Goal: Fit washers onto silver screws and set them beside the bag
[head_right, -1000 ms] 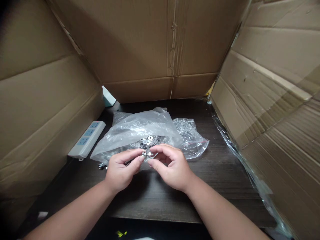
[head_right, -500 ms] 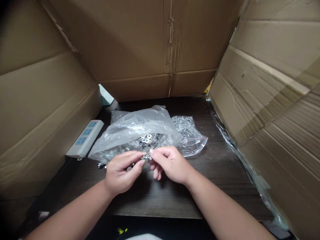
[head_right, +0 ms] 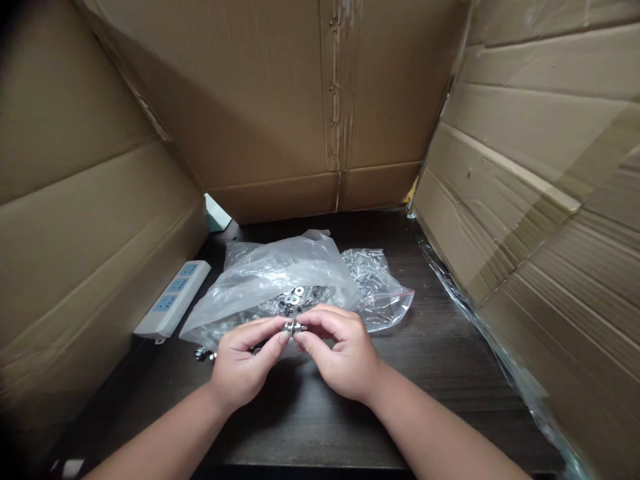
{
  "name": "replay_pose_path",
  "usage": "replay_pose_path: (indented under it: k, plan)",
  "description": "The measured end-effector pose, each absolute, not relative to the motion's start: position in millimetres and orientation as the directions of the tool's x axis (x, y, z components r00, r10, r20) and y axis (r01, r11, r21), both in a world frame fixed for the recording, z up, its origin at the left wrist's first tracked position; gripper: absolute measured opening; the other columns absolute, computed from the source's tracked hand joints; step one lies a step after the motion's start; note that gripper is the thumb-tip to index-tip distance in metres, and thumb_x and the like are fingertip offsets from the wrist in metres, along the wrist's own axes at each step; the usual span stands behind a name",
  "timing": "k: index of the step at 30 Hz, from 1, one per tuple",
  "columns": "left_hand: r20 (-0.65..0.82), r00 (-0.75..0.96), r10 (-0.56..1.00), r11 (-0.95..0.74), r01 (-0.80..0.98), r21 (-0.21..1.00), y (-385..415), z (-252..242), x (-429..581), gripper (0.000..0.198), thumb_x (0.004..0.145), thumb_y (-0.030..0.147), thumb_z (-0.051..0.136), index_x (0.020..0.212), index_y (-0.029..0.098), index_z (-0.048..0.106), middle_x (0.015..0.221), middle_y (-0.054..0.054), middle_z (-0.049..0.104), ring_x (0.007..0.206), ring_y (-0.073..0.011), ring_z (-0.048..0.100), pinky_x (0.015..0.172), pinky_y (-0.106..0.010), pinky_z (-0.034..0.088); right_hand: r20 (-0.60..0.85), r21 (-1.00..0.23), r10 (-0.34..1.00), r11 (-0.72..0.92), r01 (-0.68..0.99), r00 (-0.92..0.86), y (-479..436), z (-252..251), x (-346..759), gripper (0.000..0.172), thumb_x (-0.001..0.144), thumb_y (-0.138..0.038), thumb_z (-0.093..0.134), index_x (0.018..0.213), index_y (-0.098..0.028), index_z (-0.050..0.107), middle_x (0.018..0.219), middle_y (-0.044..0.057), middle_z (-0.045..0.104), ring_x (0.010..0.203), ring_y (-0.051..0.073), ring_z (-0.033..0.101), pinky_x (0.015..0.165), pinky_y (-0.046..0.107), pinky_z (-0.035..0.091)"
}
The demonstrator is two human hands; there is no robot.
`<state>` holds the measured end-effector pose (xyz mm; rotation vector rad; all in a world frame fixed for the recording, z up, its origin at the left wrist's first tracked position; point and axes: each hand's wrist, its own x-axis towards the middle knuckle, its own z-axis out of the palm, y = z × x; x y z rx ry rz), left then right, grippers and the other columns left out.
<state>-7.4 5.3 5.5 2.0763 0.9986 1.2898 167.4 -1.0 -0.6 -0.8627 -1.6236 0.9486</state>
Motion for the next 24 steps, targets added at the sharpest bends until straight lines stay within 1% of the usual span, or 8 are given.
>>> replay_pose_path:
  k: [5,8,10,12,14,16,19,24]
  plan:
    - [0.548,0.348,0.761,-0.647,0.342,0.682,7.3,8.3,-5.4,0.012,0.080,0.015,0.059,0.079,0.016,0.071,0.058,-0.002,0.062,0.052,-0.0125,0.057,0.051,-0.023,0.048,0.295,-0.934,0.912,0.338,0.113,-0.285,-1.0,5.3,170.4,0.014,0.087,-0.029,0.058,0.083,-0.018,0.066,0.072,0.003,0.062,0.061,0.014,0.060,0.059,0.027,0.051]
    - [0.557,0.366,0.745,-0.665,0.347,0.662,7.7,7.2,-4.6,0.011,0.078,0.014,0.059,0.077,0.016,0.070,0.052,0.001,0.054,0.046,-0.0095,0.049,0.046,-0.021,0.042,0.191,-0.946,0.929,0.261,0.193,-0.318,0.7,5.9,171.5,0.027,0.089,-0.036,0.055,0.072,-0.016,0.063,0.058,0.001,0.059,0.053,0.012,0.055,0.054,0.024,0.047]
    - [0.553,0.362,0.751,-0.659,0.352,0.664,7.6,5.7,-5.0,0.012,0.079,0.013,0.059,0.078,0.016,0.070,0.053,0.001,0.053,0.047,-0.0093,0.048,0.047,-0.021,0.042,0.140,-0.957,0.932,0.214,0.194,-0.333,2.0,4.6,172.0,0.035,0.091,-0.040,0.051,0.068,-0.016,0.061,0.055,0.001,0.057,0.051,0.012,0.055,0.052,0.024,0.046]
    - [0.548,0.353,0.759,-0.650,0.356,0.671,7.4,4.3,-6.2,0.012,0.079,0.013,0.059,0.079,0.016,0.070,0.056,0.000,0.057,0.049,-0.0098,0.051,0.048,-0.021,0.044,0.135,-0.973,0.932,0.189,0.135,-0.337,2.4,2.7,172.5,0.033,0.092,-0.041,0.049,0.076,-0.015,0.062,0.062,0.001,0.059,0.054,0.012,0.057,0.054,0.024,0.048]
    - [0.545,0.341,0.765,-0.643,0.362,0.675,7.3,3.7,-7.3,0.012,0.079,0.013,0.059,0.079,0.016,0.070,0.061,-0.002,0.062,0.052,-0.0112,0.056,0.050,-0.021,0.046,0.160,-0.982,0.934,0.184,0.046,-0.319,1.8,1.1,173.0,0.023,0.089,-0.038,0.056,0.093,-0.016,0.062,0.077,0.003,0.061,0.060,0.012,0.060,0.057,0.025,0.051]
    - [0.546,0.328,0.771,-0.637,0.365,0.679,7.5,4.1,-8.0,0.011,0.079,0.013,0.060,0.079,0.016,0.071,0.064,-0.003,0.066,0.055,-0.0128,0.060,0.052,-0.022,0.048,0.191,-0.981,0.935,0.192,-0.027,-0.300,0.8,0.2,173.4,0.027,0.083,-0.032,0.063,0.107,-0.019,0.059,0.091,0.004,0.061,0.066,0.013,0.061,0.062,0.027,0.054]
    - [0.548,0.317,0.774,-0.633,0.361,0.685,7.8,6.0,-7.8,0.010,0.078,0.013,0.061,0.080,0.016,0.071,0.066,-0.004,0.068,0.057,-0.0143,0.063,0.053,-0.023,0.050,0.241,-0.970,0.921,0.238,-0.049,-0.305,-0.4,1.0,173.4,0.025,0.081,-0.023,0.066,0.105,-0.020,0.062,0.098,0.006,0.059,0.071,0.013,0.062,0.066,0.028,0.055]
    - [0.551,0.343,0.761,-0.648,0.344,0.680,8.4,7.2,-7.8,0.011,0.079,0.011,0.060,0.079,0.016,0.070,0.068,-0.004,0.069,0.059,-0.0138,0.063,0.055,-0.022,0.050,0.272,-0.960,0.904,0.280,-0.024,-0.331,-1.2,6.2,171.9,0.010,0.084,-0.020,0.060,0.093,-0.017,0.066,0.086,0.005,0.059,0.064,0.013,0.062,0.059,0.027,0.054]
